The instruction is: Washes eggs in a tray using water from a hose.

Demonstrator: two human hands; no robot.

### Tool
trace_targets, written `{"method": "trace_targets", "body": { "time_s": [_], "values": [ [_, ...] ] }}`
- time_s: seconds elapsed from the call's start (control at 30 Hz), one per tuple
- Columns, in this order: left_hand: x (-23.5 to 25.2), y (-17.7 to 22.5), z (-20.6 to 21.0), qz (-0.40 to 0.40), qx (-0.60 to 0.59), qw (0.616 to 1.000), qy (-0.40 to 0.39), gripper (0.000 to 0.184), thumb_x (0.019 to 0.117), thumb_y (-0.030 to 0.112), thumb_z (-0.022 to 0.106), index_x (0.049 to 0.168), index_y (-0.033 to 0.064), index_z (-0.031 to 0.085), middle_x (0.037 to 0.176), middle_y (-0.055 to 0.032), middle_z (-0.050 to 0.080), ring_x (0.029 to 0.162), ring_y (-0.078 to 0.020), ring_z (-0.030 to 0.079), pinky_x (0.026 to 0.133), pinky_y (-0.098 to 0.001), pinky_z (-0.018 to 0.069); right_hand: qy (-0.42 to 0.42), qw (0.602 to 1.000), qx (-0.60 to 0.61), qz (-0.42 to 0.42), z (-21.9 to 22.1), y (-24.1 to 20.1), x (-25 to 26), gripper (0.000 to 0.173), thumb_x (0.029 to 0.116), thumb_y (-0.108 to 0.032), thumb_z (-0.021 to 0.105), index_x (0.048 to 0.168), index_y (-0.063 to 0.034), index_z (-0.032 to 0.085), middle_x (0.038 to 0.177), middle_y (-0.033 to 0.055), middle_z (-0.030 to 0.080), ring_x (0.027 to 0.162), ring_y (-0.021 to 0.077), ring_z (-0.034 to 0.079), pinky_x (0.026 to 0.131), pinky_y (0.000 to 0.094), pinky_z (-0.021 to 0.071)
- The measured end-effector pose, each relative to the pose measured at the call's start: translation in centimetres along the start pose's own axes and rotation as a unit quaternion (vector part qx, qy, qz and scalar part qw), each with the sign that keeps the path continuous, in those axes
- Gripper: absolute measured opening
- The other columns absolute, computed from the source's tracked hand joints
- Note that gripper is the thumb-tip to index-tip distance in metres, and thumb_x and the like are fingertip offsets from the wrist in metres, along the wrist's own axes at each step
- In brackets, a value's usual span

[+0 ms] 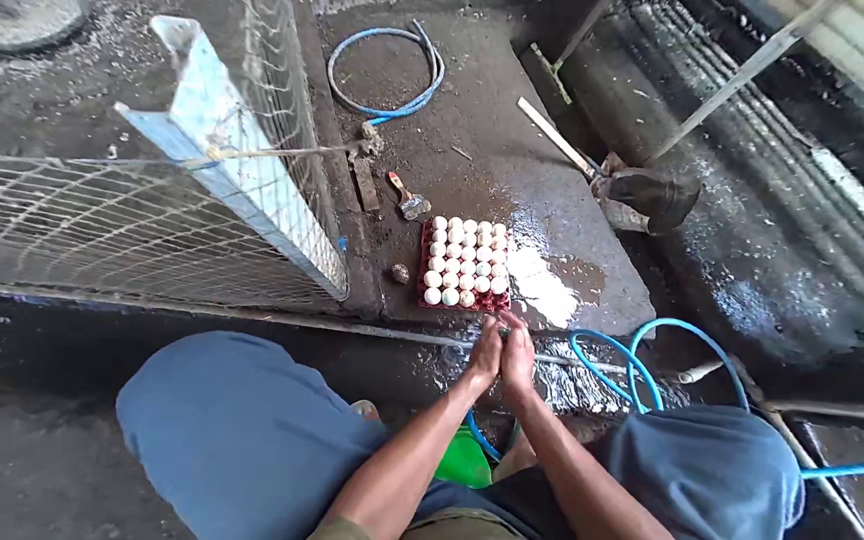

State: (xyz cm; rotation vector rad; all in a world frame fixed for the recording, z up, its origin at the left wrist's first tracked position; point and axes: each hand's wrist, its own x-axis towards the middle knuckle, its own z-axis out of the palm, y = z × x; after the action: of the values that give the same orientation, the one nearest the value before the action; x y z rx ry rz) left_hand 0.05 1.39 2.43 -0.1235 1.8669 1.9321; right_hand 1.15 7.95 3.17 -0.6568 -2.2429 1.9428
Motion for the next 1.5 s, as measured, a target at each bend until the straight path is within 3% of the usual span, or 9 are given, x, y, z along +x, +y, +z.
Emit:
{"method": "trace_targets", "body": {
  "time_s": [0.23, 0.43, 0.6, 0.83, 0.93, 1.17, 1.3, 1.43, 1.5],
  "values": [
    [0.2, 0.2, -1.7, -0.105, -0.096, 0.983, -0.111, 0.032, 0.1102, 0.028, 0.033, 0.128, 0.0054, 0.047, 0.088, -0.0031, 0.055, 0.059, -0.0074, 0.049, 0.051, -0.0232, 0.0419, -0.067, 0.929, 0.231, 0.282, -2.0, -0.2, 3.4, 0.041, 0.1119, -0.028, 0.028, 0.131, -0.0053, 0.057, 0.102, 0.0124, 0.068, 0.086, 0.0212, 0.067, 0.076, 0.0407, 0.0571],
    [0.3, 0.3, -1.0, -0.01, -0.075, 0.996, -0.048, 0.045, 0.1117, 0.019, 0.029, 0.146, -0.0062, 0.043, 0.142, -0.0217, 0.053, 0.126, -0.0195, 0.055, 0.109, -0.0357, 0.0437, -0.011, 1.0, 0.017, 0.003, -0.6, 0.2, 0.0, 0.043, 0.1072, -0.018, 0.035, 0.132, 0.0045, 0.064, 0.148, 0.022, 0.054, 0.144, 0.0275, 0.046, 0.12, 0.0432, 0.0353],
    [0.0, -1.1, 0.7, 0.068, 0.047, 0.996, 0.017, 0.041, 0.1054, 0.013, 0.032, 0.118, -0.0107, 0.062, 0.117, -0.021, 0.064, 0.111, -0.0229, 0.061, 0.101, -0.0413, 0.0471, 0.043, 0.979, 0.138, 0.142, -0.7, 0.2, 1.1, 0.039, 0.107, -0.014, 0.042, 0.142, 0.0014, 0.05, 0.129, 0.0167, 0.06, 0.111, 0.0187, 0.06, 0.094, 0.0358, 0.0503],
    [0.2, -1.2, 1.2, 0.032, 0.101, 0.994, 0.022, 0.041, 0.1053, 0.014, 0.028, 0.109, -0.0093, 0.061, 0.103, -0.0188, 0.062, 0.097, -0.0233, 0.059, 0.089, -0.0418, 0.0478, 0.034, 0.977, 0.13, 0.168, -1.1, 0.6, 1.2, 0.046, 0.1066, -0.014, 0.034, 0.15, -0.003, 0.044, 0.148, 0.0184, 0.049, 0.127, 0.024, 0.054, 0.101, 0.0418, 0.0471],
    [0.3, -1.3, 0.7, 0.032, 0.074, 0.996, 0.03, 0.043, 0.1066, 0.012, 0.026, 0.118, -0.0138, 0.058, 0.124, -0.0269, 0.059, 0.117, -0.0286, 0.057, 0.104, -0.0432, 0.0433, 0.009, 0.991, 0.079, 0.103, -0.6, -0.3, -0.8, 0.049, 0.1064, -0.013, 0.027, 0.146, 0.0004, 0.051, 0.157, 0.0203, 0.043, 0.144, 0.026, 0.043, 0.116, 0.0436, 0.0366],
    [-0.1, -0.9, 1.2, -0.004, 0.035, 0.999, -0.019, 0.046, 0.1063, 0.024, 0.049, 0.14, -0.0051, 0.036, 0.112, -0.0228, 0.062, 0.099, -0.0249, 0.065, 0.089, -0.0428, 0.0547, 0.023, 0.966, 0.157, 0.206, -2.3, 1.8, 3.0, 0.043, 0.1094, -0.021, 0.034, 0.147, -0.0032, 0.045, 0.128, 0.0174, 0.06, 0.109, 0.0218, 0.061, 0.091, 0.0406, 0.0519],
    [-0.1, -1.1, 1.1, 0.031, -0.004, 0.999, -0.011, 0.049, 0.1126, 0.021, 0.026, 0.147, -0.0106, 0.038, 0.151, -0.0285, 0.043, 0.141, -0.0291, 0.044, 0.119, -0.0411, 0.0337, 0.036, 0.998, 0.022, 0.035, -1.2, 0.6, 0.9, 0.05, 0.1053, -0.014, 0.026, 0.139, 0.004, 0.058, 0.155, 0.0217, 0.046, 0.148, 0.0289, 0.04, 0.121, 0.0456, 0.032],
    [-0.1, -1.1, 0.7, 0.034, 0.086, 0.996, -0.003, 0.05, 0.1101, 0.021, 0.024, 0.135, -0.0124, 0.052, 0.135, -0.0297, 0.056, 0.127, -0.0332, 0.054, 0.11, -0.0477, 0.0409, 0.052, 0.983, 0.102, 0.147, -1.2, 1.0, 2.4, 0.041, 0.1062, -0.015, 0.037, 0.14, 0.0005, 0.053, 0.137, 0.0175, 0.058, 0.121, 0.0226, 0.057, 0.1, 0.042, 0.0486],
    [-0.1, -1.0, 0.4, 0.026, 0.076, 0.997, 0.008, 0.05, 0.1113, 0.019, 0.024, 0.141, -0.0135, 0.048, 0.145, -0.031, 0.05, 0.137, -0.034, 0.049, 0.117, -0.046, 0.0349, 0.034, 0.992, 0.065, 0.102, -0.7, 0.2, 0.7, 0.045, 0.1075, -0.016, 0.031, 0.141, 0.0036, 0.052, 0.147, 0.0203, 0.052, 0.136, 0.0244, 0.05, 0.112, 0.0418, 0.0412]
  ]
}}
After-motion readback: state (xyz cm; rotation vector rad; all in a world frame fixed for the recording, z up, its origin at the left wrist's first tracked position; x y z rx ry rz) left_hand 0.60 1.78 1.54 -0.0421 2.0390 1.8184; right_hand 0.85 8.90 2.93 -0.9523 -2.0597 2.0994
